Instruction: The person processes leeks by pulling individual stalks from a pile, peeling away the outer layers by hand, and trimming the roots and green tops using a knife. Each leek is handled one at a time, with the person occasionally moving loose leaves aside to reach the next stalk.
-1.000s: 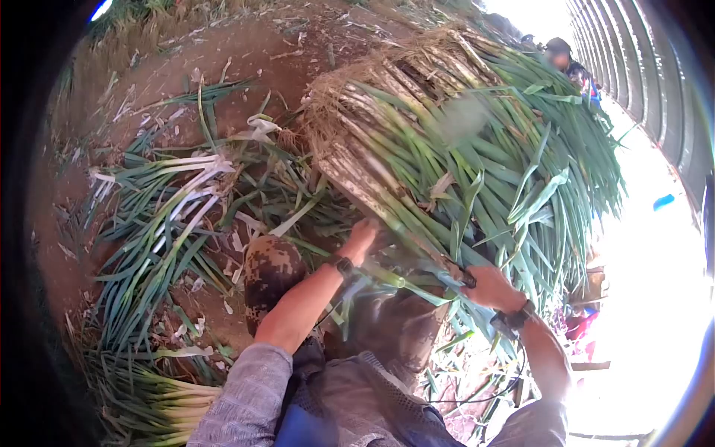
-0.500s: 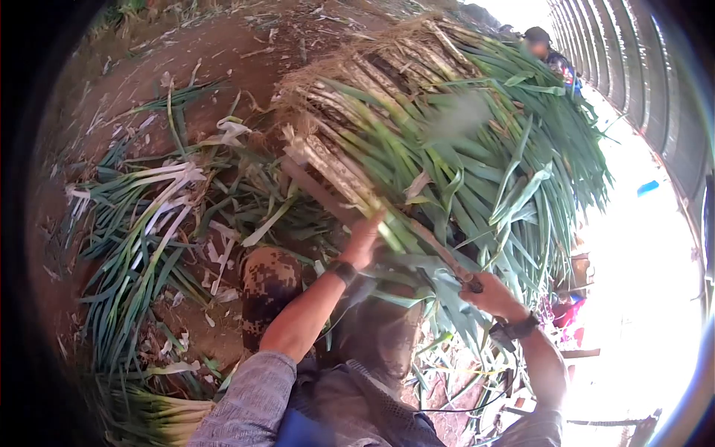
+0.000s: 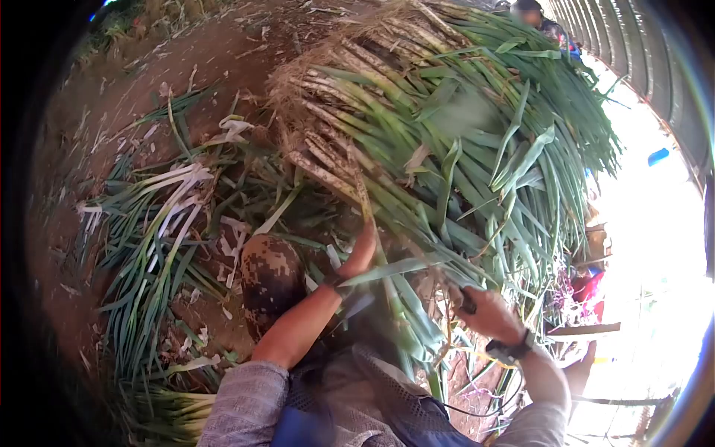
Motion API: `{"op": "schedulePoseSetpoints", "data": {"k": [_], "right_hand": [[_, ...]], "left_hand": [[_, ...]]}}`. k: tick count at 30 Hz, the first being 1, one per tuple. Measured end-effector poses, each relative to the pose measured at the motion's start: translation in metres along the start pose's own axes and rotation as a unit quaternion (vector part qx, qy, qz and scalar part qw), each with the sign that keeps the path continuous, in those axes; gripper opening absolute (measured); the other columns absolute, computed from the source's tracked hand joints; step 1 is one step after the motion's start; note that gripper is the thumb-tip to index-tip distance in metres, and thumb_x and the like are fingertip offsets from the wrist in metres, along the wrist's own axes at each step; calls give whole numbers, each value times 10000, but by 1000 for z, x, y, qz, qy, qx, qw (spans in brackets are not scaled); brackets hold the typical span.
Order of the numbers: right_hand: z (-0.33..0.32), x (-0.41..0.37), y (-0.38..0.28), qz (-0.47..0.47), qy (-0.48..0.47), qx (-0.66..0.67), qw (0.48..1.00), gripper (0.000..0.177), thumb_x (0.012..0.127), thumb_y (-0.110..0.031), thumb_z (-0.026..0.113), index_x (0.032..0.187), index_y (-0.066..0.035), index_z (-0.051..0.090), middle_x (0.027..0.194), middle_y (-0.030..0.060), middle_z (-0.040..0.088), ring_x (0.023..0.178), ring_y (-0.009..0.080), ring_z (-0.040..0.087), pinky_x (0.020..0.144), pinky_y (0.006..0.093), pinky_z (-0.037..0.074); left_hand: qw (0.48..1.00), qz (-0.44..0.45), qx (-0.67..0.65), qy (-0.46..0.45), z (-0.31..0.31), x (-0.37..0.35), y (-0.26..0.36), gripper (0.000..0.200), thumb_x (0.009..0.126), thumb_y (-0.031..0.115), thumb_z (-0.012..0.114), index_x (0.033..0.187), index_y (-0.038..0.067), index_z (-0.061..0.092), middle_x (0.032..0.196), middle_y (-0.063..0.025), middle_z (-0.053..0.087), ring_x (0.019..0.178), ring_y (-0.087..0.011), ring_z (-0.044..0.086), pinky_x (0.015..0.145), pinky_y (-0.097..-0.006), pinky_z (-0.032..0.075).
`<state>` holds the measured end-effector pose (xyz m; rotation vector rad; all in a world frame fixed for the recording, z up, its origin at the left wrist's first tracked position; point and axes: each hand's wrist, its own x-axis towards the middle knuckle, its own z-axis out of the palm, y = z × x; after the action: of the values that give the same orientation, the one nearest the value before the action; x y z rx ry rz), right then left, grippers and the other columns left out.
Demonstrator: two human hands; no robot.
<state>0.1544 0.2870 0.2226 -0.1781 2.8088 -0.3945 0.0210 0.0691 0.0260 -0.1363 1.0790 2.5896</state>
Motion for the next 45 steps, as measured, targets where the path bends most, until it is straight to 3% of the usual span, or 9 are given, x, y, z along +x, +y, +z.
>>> {"op": "schedulePoseSetpoints", "data": {"k": [4, 11, 20, 23, 26, 30, 34, 43, 45], "right_hand": [[43, -23, -14, -3, -35, 21, 999, 325, 914, -355, 627, 914, -31, 646, 652, 194, 620, 576, 423, 597, 577, 498, 466], [50, -25, -14, 43, 7, 25, 999, 271, 863, -308, 667, 917, -43, 651, 687, 208, 634, 644, 417, 620, 613, 498, 472], [38, 28, -21, 2, 12, -33, 999, 285, 813, -297, 691, 873, -28, 622, 742, 214, 631, 734, 438, 607, 677, 526, 462], [30, 47, -26, -67, 58, -19, 996, 310, 814, -308, 685, 929, -23, 644, 806, 227, 647, 794, 445, 618, 714, 522, 475], [25, 72, -31, 28, -35, -61, 997, 352, 815, -318, 690, 995, -17, 658, 921, 238, 670, 938, 431, 627, 795, 507, 489], [15, 102, -36, 5, -24, -96, 995, 372, 818, -327, 688, 1012, -11, 656, 940, 243, 677, 972, 438, 618, 843, 510, 479], [11, 130, -38, 29, -44, -102, 993, 397, 802, -329, 695, 1035, -10, 662, 955, 248, 677, 970, 443, 621, 846, 513, 480], [8, 200, -57, 42, -7, -100, 994, 428, 784, -343, 687, 1028, 8, 672, 978, 247, 686, 987, 430, 641, 876, 492, 499], [5, 213, -60, 7, -30, -128, 991, 438, 783, -343, 685, 1038, 12, 671, 991, 249, 686, 1002, 431, 640, 890, 493, 501]], "left_hand": [[986, -148, -2, -81, -40, -4, -3, 642, 997, 594, 427, 1326, 48, 507, 1065, -100, 625, 964, -276, 644, 818, -463, 567], [982, -171, -53, -54, -34, -21, 30, 501, 1017, 456, 478, 1298, 45, 538, 1200, -118, 631, 1017, -291, 647, 837, -406, 559], [993, -94, -5, -77, -46, -3, -1, 327, 1019, 327, 498, 1173, 59, 605, 1089, -97, 644, 942, -248, 666, 731, -427, 585], [985, -101, -7, -138, -35, -26, 20, 419, 1030, 353, 480, 1280, 32, 582, 1151, -133, 670, 947, -259, 700, 737, -406, 618], [986, -135, -44, -83, -29, -24, 20, 391, 997, 336, 548, 1257, 50, 606, 1075, -103, 682, 896, -251, 710, 674, -398, 626], [987, -156, -35, -18, -30, -18, 14, 282, 968, 275, 589, 1102, 29, 615, 966, -79, 616, 833, -245, 644, 637, -432, 595], [987, -160, -11, -16, -36, -10, 2, 291, 967, 309, 605, 1138, 83, 672, 963, -64, 689, 819, -208, 697, 652, -390, 618], [989, -149, -19, 10, -31, -15, 5, 254, 940, 294, 628, 1044, 63, 647, 957, -31, 606, 870, -167, 586, 684, -385, 540], [991, -122, -46, 0, -35, -10, -3, 279, 953, 284, 628, 1110, 54, 638, 918, -70, 675, 744, -212, 686, 558, -395, 606]]}}
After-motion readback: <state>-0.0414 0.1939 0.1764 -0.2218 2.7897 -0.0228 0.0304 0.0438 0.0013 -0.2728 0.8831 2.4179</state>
